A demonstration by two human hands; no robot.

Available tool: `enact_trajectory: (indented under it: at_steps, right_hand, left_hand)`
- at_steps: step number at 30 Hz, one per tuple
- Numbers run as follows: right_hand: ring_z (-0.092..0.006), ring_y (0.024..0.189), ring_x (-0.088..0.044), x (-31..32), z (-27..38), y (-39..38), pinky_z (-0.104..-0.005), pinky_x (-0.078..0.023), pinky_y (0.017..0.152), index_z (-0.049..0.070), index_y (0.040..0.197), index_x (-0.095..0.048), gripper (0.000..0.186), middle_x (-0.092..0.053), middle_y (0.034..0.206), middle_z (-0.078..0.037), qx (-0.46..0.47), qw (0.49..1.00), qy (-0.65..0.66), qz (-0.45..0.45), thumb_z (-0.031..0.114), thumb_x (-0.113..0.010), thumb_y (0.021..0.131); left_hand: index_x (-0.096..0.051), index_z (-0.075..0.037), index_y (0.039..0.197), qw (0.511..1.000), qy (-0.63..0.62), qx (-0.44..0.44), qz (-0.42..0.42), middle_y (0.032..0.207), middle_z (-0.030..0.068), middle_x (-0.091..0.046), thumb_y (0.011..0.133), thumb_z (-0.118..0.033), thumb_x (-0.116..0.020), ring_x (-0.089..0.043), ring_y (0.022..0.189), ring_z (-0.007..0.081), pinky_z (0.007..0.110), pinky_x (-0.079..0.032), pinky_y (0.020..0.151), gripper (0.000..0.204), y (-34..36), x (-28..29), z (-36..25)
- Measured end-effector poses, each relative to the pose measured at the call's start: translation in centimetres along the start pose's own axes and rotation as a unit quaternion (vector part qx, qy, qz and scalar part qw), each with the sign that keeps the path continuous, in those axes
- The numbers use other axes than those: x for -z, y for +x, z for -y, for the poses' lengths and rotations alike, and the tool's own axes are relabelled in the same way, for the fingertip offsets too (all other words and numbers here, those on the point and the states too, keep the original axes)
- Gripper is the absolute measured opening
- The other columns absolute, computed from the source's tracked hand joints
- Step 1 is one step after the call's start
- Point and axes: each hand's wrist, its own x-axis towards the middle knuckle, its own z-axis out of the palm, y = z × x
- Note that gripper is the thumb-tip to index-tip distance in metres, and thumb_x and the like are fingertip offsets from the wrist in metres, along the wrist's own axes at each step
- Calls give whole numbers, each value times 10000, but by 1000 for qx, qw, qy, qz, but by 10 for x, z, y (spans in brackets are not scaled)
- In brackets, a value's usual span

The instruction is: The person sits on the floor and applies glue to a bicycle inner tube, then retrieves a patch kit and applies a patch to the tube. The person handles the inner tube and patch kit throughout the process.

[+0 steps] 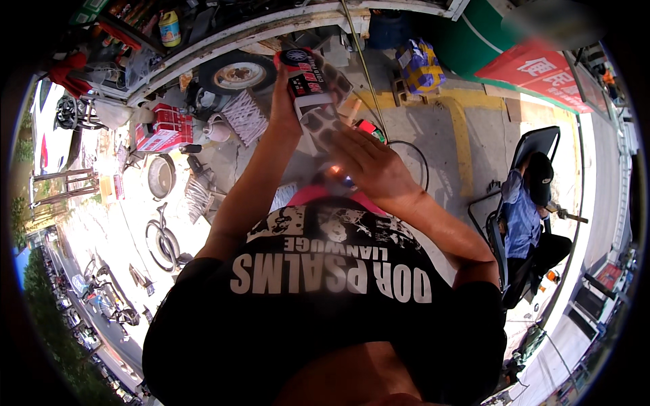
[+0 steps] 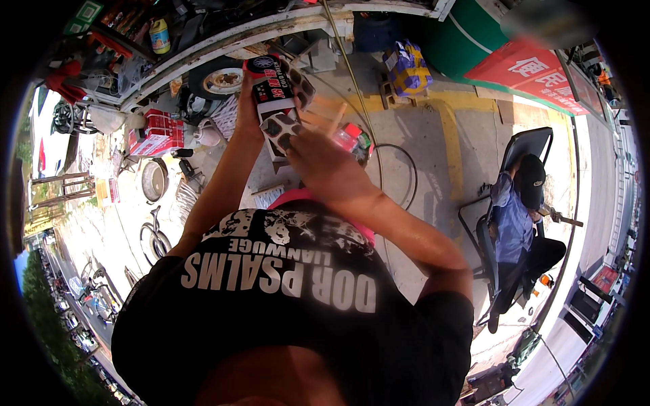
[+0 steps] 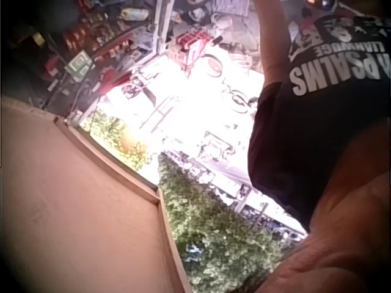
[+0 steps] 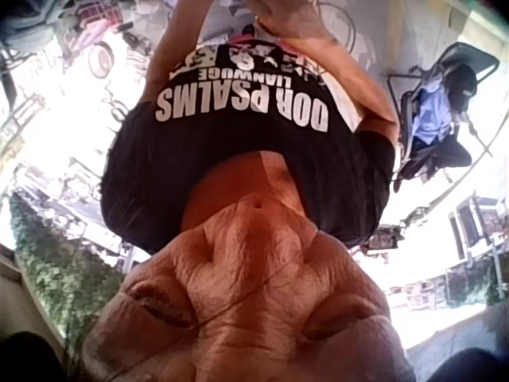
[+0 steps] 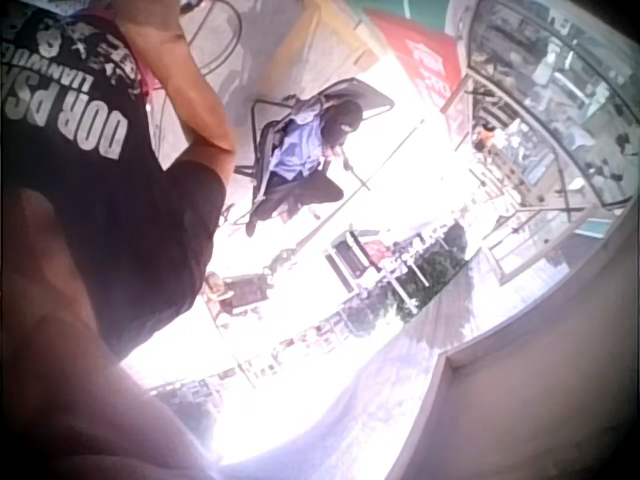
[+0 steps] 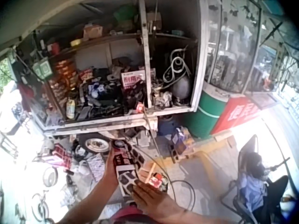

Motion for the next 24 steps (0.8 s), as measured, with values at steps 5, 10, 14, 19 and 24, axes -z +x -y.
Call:
enact_trajectory:
  at_steps: [5, 10, 14, 19, 24]
  right_hand:
    - [-311, 1093, -534, 1, 4, 1, -356, -478, 887, -45, 995, -566, 306, -560, 1066, -156, 2, 998, -2, 57, 27, -574, 698]
    - [-326, 1050, -561, 8, 3, 5, -367, -489, 866, -55, 1018, -565, 342, -564, 1071, -182, -12, 999, -11, -41, 4, -569, 681]
    - [-337, 1016, -582, 6, -1, 5, -368, -502, 846, -46, 1044, -574, 388, -569, 1092, -195, -54, 996, 19, -72, -13, -568, 658]
    - [-331, 1025, -588, -4, -5, -3, -367, -504, 847, -15, 1084, -587, 409, -574, 1139, -187, -108, 988, 107, -34, -25, -567, 675]
    - [-332, 1069, -579, -12, -10, -7, -379, -537, 832, 112, 1252, -533, 476, -517, 1291, -111, -128, 978, 166, -2, 62, -618, 787]
  left_hand:
    - [-489, -66, 1226, 1000, 16, -4, 8, 922, 217, -629, 851, -601, -522, -653, 765, 356, 467, -558, 672, 654, -4, -5, -2]
    - [-490, -64, 1214, 999, -15, 17, 36, 935, 223, -627, 850, -604, -513, -650, 776, 381, 483, -554, 677, 651, -2, -2, -3]
    - [-488, -57, 1209, 998, -40, 33, 29, 961, 234, -619, 848, -605, -513, -642, 796, 403, 510, -539, 700, 656, 0, 12, 3]
    - [-492, -56, 1202, 998, -41, 32, 17, 964, 237, -617, 845, -607, -522, -640, 794, 404, 514, -536, 705, 657, 1, 14, 6]
    - [-499, -63, 1201, 996, -50, 59, 39, 943, 226, -624, 856, -598, -517, -647, 762, 397, 479, -553, 672, 637, -1, 3, 5]
